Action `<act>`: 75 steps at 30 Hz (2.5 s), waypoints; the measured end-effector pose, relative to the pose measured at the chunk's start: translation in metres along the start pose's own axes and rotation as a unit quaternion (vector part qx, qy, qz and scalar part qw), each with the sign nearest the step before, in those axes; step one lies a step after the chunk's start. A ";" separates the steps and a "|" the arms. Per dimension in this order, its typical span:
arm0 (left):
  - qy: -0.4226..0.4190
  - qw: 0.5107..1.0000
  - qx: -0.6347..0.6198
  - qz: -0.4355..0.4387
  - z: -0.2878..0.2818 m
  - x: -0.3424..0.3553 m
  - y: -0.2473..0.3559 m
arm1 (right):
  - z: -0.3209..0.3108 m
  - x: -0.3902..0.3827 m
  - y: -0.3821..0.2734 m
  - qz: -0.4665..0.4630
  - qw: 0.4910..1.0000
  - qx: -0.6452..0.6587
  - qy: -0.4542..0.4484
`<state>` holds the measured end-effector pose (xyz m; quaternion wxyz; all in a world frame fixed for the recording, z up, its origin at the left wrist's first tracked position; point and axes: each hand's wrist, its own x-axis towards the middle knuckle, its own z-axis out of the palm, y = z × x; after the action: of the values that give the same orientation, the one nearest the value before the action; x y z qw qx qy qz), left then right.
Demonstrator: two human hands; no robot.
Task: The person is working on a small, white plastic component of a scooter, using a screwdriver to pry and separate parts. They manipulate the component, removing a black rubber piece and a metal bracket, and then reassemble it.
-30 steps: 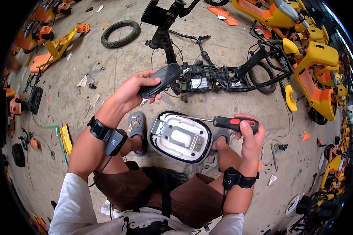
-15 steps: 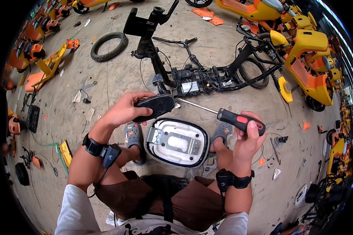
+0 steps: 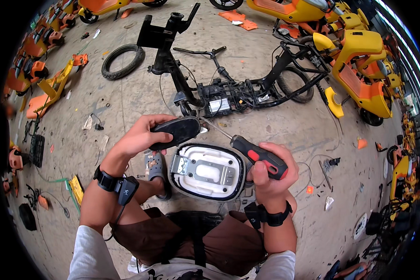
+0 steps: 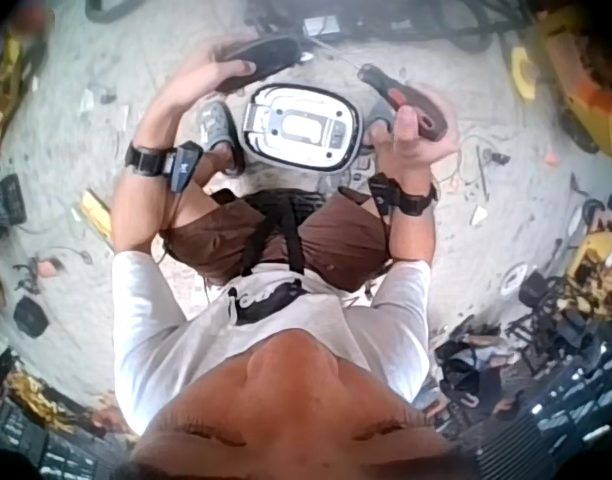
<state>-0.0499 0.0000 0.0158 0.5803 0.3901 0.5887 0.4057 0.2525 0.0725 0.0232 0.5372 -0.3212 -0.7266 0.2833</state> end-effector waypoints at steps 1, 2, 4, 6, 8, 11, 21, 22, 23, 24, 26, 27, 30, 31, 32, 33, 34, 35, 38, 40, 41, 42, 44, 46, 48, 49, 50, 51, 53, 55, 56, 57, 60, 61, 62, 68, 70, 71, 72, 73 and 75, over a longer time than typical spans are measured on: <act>-0.001 1.000 -0.001 0.001 0.001 0.000 0.001 | 0.000 -0.002 0.011 -0.050 0.998 -0.039 0.000; -0.003 1.000 -0.002 0.003 0.002 0.000 0.001 | -0.001 -0.003 0.014 -0.074 0.995 -0.061 -0.001; -0.003 1.000 -0.001 0.000 0.001 0.000 0.000 | 0.001 -0.004 0.014 -0.093 0.992 -0.085 -0.005; -0.005 1.000 -0.008 -0.003 0.001 0.000 0.000 | 0.001 -0.004 0.013 -0.099 0.991 -0.088 -0.005; -0.008 1.000 -0.024 -0.006 0.000 0.000 0.001 | 0.001 -0.004 0.014 -0.090 0.993 -0.079 -0.004; -0.011 0.998 -0.059 -0.017 -0.002 0.001 -0.001 | -0.001 -0.007 0.007 0.001 0.999 -0.039 -0.005; -0.013 0.993 -0.118 -0.016 -0.007 0.002 -0.003 | 0.003 0.005 0.001 0.197 0.956 0.205 0.073; -0.011 0.992 -0.123 -0.016 -0.007 0.002 -0.003 | 0.004 0.007 0.002 0.211 0.952 0.204 0.084; -0.009 0.992 -0.127 -0.016 -0.007 0.002 -0.003 | 0.006 0.009 0.003 0.226 0.948 0.203 0.095; -0.012 0.991 -0.131 -0.015 -0.007 0.003 -0.004 | 0.006 0.010 0.003 0.240 0.944 0.202 0.106; -0.017 0.990 -0.137 -0.012 -0.008 0.004 -0.006 | 0.005 0.011 0.005 0.256 0.936 0.212 0.112; -0.020 0.990 -0.139 -0.011 -0.009 0.004 -0.006 | 0.005 0.010 0.007 0.255 0.936 0.214 0.112; -0.026 0.989 -0.142 -0.012 -0.009 0.004 -0.005 | 0.005 0.010 0.007 0.246 0.931 0.245 0.116; -0.025 0.989 -0.142 -0.013 -0.009 0.004 -0.005 | 0.006 0.010 0.007 0.243 0.927 0.259 0.118; -0.024 0.989 -0.143 -0.015 -0.009 0.004 -0.005 | 0.006 0.010 0.008 0.245 0.926 0.262 0.115; -0.023 0.989 -0.142 -0.015 -0.008 0.004 -0.005 | 0.006 0.010 0.008 0.247 0.925 0.264 0.114; -0.022 0.990 -0.142 -0.015 -0.008 0.004 -0.005 | 0.005 0.010 0.009 0.248 0.925 0.267 0.112; -0.020 0.990 -0.141 -0.015 -0.008 0.004 -0.004 | 0.005 0.010 0.009 0.264 0.918 0.275 0.110; -0.014 0.990 -0.136 -0.017 -0.008 0.004 -0.003 | 0.004 0.011 0.009 0.320 0.891 0.303 0.110; -0.013 0.989 -0.147 -0.016 -0.007 0.003 -0.003 | 0.006 0.014 0.010 0.368 0.864 0.322 0.120; -0.012 0.988 -0.152 -0.015 -0.007 0.003 -0.003 | 0.007 0.015 0.012 0.380 0.858 0.325 0.118; -0.014 0.987 -0.158 -0.014 -0.007 0.003 -0.002 | 0.007 0.014 0.016 0.391 0.852 0.329 0.116; -0.018 0.985 -0.169 -0.013 -0.006 0.003 -0.001 | 0.007 0.013 0.019 0.407 0.842 0.336 0.114; -0.020 0.985 -0.169 -0.011 -0.007 0.003 -0.002 | 0.009 0.013 0.020 0.416 0.834 0.345 0.110; -0.021 0.985 -0.170 -0.010 -0.008 0.003 -0.002 | 0.010 0.013 0.019 0.419 0.831 0.349 0.108; -0.020 0.985 -0.171 -0.010 -0.008 0.003 -0.002 | 0.010 0.013 0.019 0.420 0.830 0.350 0.107; -0.020 0.985 -0.172 -0.010 -0.008 0.003 -0.002 | 0.011 0.013 0.020 0.419 0.830 0.353 0.107; -0.019 0.984 -0.175 -0.011 -0.008 0.003 -0.001 | 0.010 0.013 0.020 0.418 0.829 0.356 0.107; -0.019 0.983 -0.180 -0.012 -0.007 0.002 0.001 | 0.009 0.013 0.021 0.414 0.829 0.361 0.107; -0.019 0.983 -0.180 -0.013 -0.008 0.002 0.000 | 0.010 0.012 0.023 0.410 0.828 0.368 0.104; -0.019 0.983 -0.180 -0.013 -0.009 0.002 -0.001 | 0.010 0.012 0.024 0.410 0.828 0.368 0.105; -0.023 0.983 -0.181 -0.011 -0.009 0.002 -0.001 | 0.010 0.012 0.024 0.409 0.828 0.368 0.106; -0.028 0.983 -0.184 -0.008 -0.010 0.003 -0.002 | 0.010 0.013 0.023 0.410 0.829 0.364 0.108; -0.026 0.983 -0.184 -0.008 -0.010 0.002 -0.002 | 0.010 0.013 0.022 0.411 0.829 0.363 0.108; -0.024 0.982 -0.185 -0.008 -0.010 0.002 -0.002 | 0.010 0.013 0.022 0.411 0.829 0.364 0.108; -0.019 0.981 -0.191 -0.010 -0.010 0.001 -0.001 | 0.010 0.012 0.024 0.410 0.830 0.361 0.111; -0.020 0.982 -0.190 -0.009 -0.010 0.002 -0.002 | 0.010 0.012 0.023 0.411 0.831 0.359 0.113; -0.020 0.982 -0.189 -0.008 -0.010 0.002 -0.002 | 0.009 0.013 0.023 0.410 0.831 0.357 0.113; -0.020 0.982 -0.187 -0.007 -0.010 0.002 -0.002 | 0.009 0.013 0.023 0.410 0.832 0.356 0.113; -0.020 0.982 -0.186 -0.007 -0.010 0.002 -0.001 | 0.009 0.013 0.023 0.410 0.833 0.355 0.112; -0.019 0.983 -0.184 -0.006 -0.010 0.002 -0.001 | 0.009 0.013 0.023 0.407 0.835 0.355 0.111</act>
<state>-0.0596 0.0008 0.0142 0.6556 0.2807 0.4951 0.4964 0.2447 0.0965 0.0108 0.5272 -0.4046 -0.3158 0.6772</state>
